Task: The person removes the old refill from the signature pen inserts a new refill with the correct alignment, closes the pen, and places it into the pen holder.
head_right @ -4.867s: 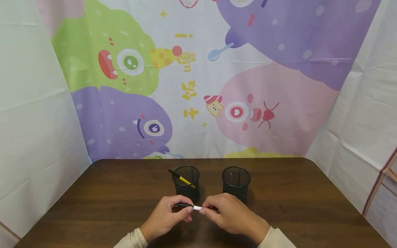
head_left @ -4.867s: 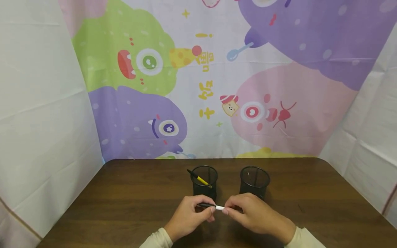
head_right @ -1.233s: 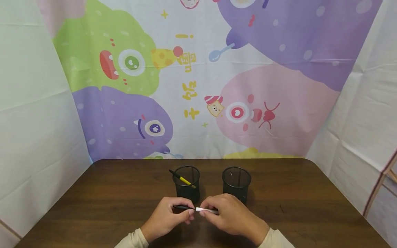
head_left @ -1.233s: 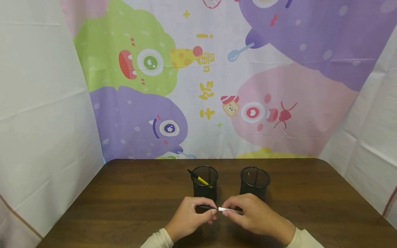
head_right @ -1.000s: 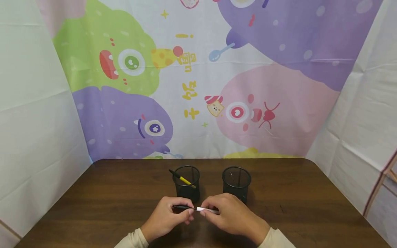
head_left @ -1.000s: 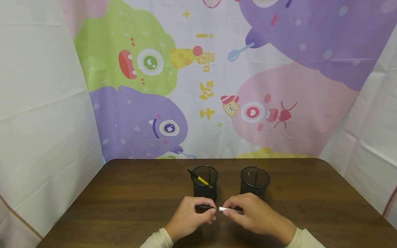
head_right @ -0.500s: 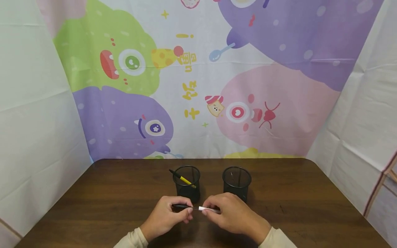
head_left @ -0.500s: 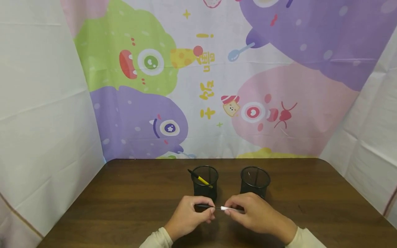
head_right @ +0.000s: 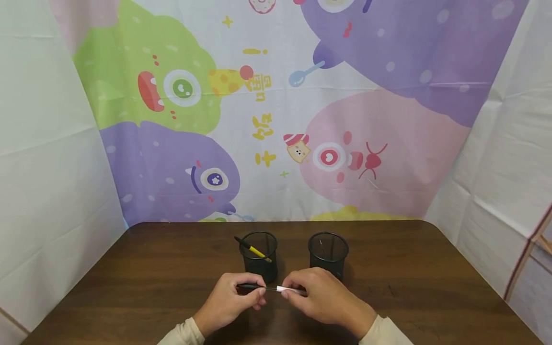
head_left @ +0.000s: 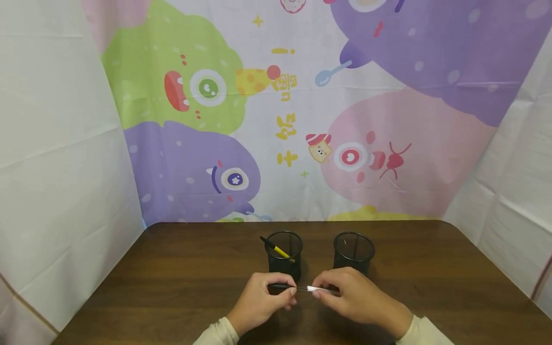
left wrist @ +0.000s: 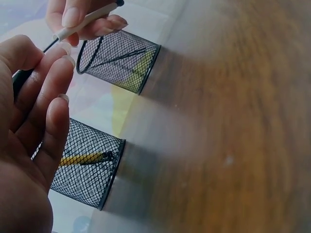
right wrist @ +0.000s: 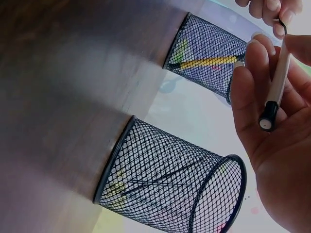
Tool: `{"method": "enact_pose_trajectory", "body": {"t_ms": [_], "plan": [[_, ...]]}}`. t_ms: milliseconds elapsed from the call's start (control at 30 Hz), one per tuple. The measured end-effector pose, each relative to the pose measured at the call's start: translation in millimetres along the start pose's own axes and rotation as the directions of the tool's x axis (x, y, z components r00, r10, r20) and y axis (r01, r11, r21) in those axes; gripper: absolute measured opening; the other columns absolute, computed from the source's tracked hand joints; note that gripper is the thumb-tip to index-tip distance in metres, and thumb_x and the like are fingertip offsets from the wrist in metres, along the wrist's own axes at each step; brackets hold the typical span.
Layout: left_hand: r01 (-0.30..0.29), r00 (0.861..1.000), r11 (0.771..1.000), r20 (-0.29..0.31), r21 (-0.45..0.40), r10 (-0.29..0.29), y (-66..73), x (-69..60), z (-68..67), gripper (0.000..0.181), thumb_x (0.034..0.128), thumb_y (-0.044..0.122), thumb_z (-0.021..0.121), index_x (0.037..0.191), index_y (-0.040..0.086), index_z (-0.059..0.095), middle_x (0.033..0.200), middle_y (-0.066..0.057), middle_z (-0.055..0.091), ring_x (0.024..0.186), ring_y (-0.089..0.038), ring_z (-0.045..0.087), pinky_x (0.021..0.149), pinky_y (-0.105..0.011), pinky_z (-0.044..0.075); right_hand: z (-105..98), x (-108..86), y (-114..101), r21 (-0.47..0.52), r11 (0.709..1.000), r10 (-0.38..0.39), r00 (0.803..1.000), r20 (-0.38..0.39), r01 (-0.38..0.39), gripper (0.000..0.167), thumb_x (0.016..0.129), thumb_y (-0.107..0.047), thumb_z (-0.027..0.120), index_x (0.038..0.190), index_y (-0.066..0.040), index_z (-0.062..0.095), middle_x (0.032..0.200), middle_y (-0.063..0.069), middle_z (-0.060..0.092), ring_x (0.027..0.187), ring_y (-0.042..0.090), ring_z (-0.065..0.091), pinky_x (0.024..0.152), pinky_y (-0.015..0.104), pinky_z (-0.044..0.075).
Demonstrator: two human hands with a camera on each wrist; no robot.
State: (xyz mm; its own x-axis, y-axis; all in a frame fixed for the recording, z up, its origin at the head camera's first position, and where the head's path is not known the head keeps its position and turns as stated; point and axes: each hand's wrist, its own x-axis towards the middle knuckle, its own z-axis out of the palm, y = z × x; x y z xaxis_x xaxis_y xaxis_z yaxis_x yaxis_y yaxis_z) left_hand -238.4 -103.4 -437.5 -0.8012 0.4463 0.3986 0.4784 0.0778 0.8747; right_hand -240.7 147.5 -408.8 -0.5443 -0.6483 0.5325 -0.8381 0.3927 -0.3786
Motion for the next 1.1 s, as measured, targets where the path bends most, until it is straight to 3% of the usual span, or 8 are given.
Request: {"method": "enact_pose_trajectory", "body": {"t_ms": [433,800,1100], "plan": [[-0.002,1.000,1.000,-0.022,0.000,0.002,-2.9,0.9,-1.8,0.004,0.0943,0.006,0.069,0.091,0.004,0.071,0.076,-0.003,0.073,0.065,-0.019,0.071,0.062,-0.036,0.061,-2.1,-0.5,-1.6,0.018,0.999,0.046,0.999,-0.003,-0.046,0.006,0.097,-0.022,0.070,0.097,-0.017,0.071,0.087,-0.018,0.063,0.072,-0.002,0.056,0.063,0.019,0.052],[-0.018,0.999,0.999,-0.038,0.033,0.020,-5.1,0.0,-0.5,0.008,0.0927,0.001,0.069,0.090,0.007,0.071,0.074,-0.005,0.073,0.061,-0.015,0.069,0.060,-0.036,0.061,-1.8,-1.6,-0.5,0.004,0.999,0.046,0.999,-0.009,-0.046,0.005,0.097,-0.023,0.070,0.096,-0.018,0.071,0.085,-0.019,0.062,0.071,-0.002,0.055,0.063,0.019,0.051],[0.003,0.999,0.999,-0.051,0.036,-0.001,-2.0,0.4,-1.6,0.007,0.0925,0.001,0.069,0.090,0.007,0.071,0.073,-0.004,0.072,0.060,-0.016,0.069,0.060,-0.035,0.060,-3.6,-2.1,0.7,-0.045,0.999,0.027,0.999,-0.031,-0.028,0.006,0.093,-0.017,0.074,0.096,-0.020,0.070,0.085,-0.020,0.061,0.073,-0.002,0.055,0.065,0.018,0.051]]}}
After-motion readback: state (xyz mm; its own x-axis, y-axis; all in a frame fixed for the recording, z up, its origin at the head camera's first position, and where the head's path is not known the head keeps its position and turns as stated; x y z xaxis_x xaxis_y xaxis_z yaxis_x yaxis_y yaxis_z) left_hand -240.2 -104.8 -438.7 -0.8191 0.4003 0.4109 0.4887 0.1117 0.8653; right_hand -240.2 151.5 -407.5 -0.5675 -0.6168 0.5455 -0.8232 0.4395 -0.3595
